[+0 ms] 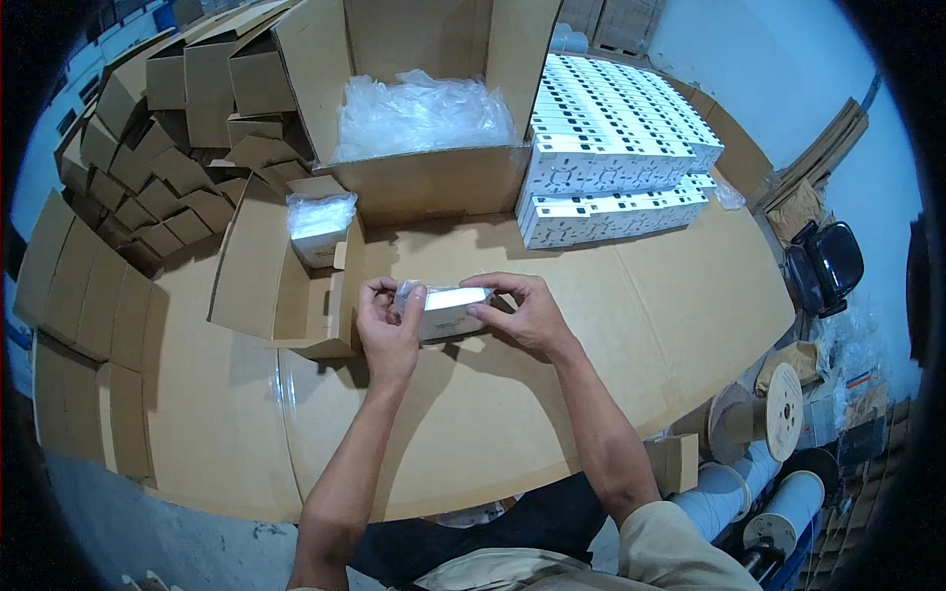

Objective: Picking up electronic devices and placing them into individual plastic bags and then into small cardboard boxes.

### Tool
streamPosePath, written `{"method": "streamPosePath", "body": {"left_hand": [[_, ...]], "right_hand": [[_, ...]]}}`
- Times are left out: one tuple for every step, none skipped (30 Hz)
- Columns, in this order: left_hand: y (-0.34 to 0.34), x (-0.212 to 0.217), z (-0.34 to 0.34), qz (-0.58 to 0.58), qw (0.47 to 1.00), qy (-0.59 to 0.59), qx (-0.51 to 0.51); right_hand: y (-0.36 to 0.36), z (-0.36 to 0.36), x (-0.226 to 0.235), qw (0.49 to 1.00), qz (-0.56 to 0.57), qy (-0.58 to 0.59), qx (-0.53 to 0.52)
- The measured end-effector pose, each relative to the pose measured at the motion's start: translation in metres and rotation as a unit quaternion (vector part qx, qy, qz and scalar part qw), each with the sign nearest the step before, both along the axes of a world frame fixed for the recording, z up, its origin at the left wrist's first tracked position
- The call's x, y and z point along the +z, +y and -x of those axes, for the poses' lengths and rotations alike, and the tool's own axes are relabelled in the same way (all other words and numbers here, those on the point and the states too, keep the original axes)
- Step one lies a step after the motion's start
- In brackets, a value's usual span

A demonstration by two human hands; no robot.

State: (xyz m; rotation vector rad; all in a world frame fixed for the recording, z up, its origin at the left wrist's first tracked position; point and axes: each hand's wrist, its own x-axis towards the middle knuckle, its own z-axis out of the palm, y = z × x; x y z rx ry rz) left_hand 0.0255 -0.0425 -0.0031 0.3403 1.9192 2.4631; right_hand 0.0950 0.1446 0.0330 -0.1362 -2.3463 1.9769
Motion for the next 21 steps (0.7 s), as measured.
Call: {"method": "streamPosePath", "body": {"left_hand": [[0.001, -0.001, -0.001, 0.005, 0.998, 0.049, 0.039], [0.001, 0.004, -0.004, 0.005, 0.998, 0.048, 0.038], [0.0, 0.009, -0.007, 0.094, 0.976, 0.169, 0.103], [0.0, 0.014, -0.009, 0.181, 0.927, 0.286, 0.164], [-0.003, 0.015, -0.011, 0.181, 0.927, 0.286, 0.164], [-0.006, 0.016, -0.013, 0.229, 0.881, 0.39, 0.139], [-0.008, 0.016, -0.014, 0.274, 0.821, 0.488, 0.111], [-0.008, 0.016, -0.015, 0.275, 0.821, 0.487, 0.111], [-0.006, 0.017, -0.017, 0.296, 0.809, 0.5, 0.082], [-0.005, 0.017, -0.019, 0.317, 0.797, 0.512, 0.053], [-0.003, 0.016, -0.02, 0.329, 0.805, 0.493, 0.037], [-0.004, 0.016, -0.019, 0.328, 0.805, 0.492, 0.038], [-0.004, 0.017, -0.018, 0.328, 0.815, 0.477, 0.033], [-0.003, 0.018, -0.017, 0.328, 0.823, 0.462, 0.028], [-0.003, 0.018, -0.015, 0.328, 0.823, 0.463, 0.027], [-0.004, 0.018, -0.012, 0.314, 0.839, 0.444, 0.022], [-0.004, 0.017, -0.011, 0.299, 0.855, 0.423, 0.017], [-0.004, 0.018, -0.01, 0.299, 0.855, 0.423, 0.017], [-0.005, 0.019, -0.009, 0.277, 0.878, 0.391, 0.003], [-0.005, 0.02, -0.009, 0.255, 0.898, 0.359, -0.012], [-0.006, 0.02, -0.009, 0.254, 0.898, 0.359, -0.012]], "right_hand": [[-0.001, 0.001, -0.002, 1.0, 0.008, 0.014, 0.001], [0.0, 0.001, -0.003, 0.999, 0.015, 0.028, -0.001], [0.001, 0.001, -0.004, 1.0, 0.014, 0.028, -0.002], [0.003, 0.001, -0.005, 1.0, 0.008, 0.027, -0.002], [0.004, 0.001, -0.006, 1.0, 0.001, 0.026, 0.0], [0.005, 0.001, -0.007, 1.0, 0.001, 0.026, -0.001], [0.006, 0.002, -0.008, 0.999, -0.016, 0.037, 0.001], [0.006, 0.003, -0.009, 0.998, -0.033, 0.048, 0.005], [0.005, 0.003, -0.011, 0.998, -0.033, 0.047, 0.005], [0.004, 0.003, -0.012, 0.998, -0.022, 0.067, 0.005], [0.003, 0.004, -0.012, 0.996, -0.013, 0.086, 0.004], [0.003, 0.003, -0.011, 0.996, -0.013, 0.086, 0.005], [0.002, 0.003, -0.009, 0.997, -0.016, 0.078, 0.004], [0.002, 0.003, -0.008, 0.997, -0.018, 0.072, 0.002], [0.003, 0.003, -0.008, 0.997, -0.018, 0.072, 0.002], [0.004, 0.003, -0.008, 0.996, -0.034, 0.079, 0.004], [0.004, 0.003, -0.008, 0.995, -0.05, 0.086, 0.007], [0.005, 0.003, -0.008, 0.995, -0.051, 0.086, 0.008], [0.005, 0.003, -0.006, 0.996, -0.047, 0.076, 0.006], [0.004, 0.002, -0.006, 0.997, -0.043, 0.066, 0.005], [0.004, 0.002, -0.006, 0.997, -0.043, 0.066, 0.005]]}}
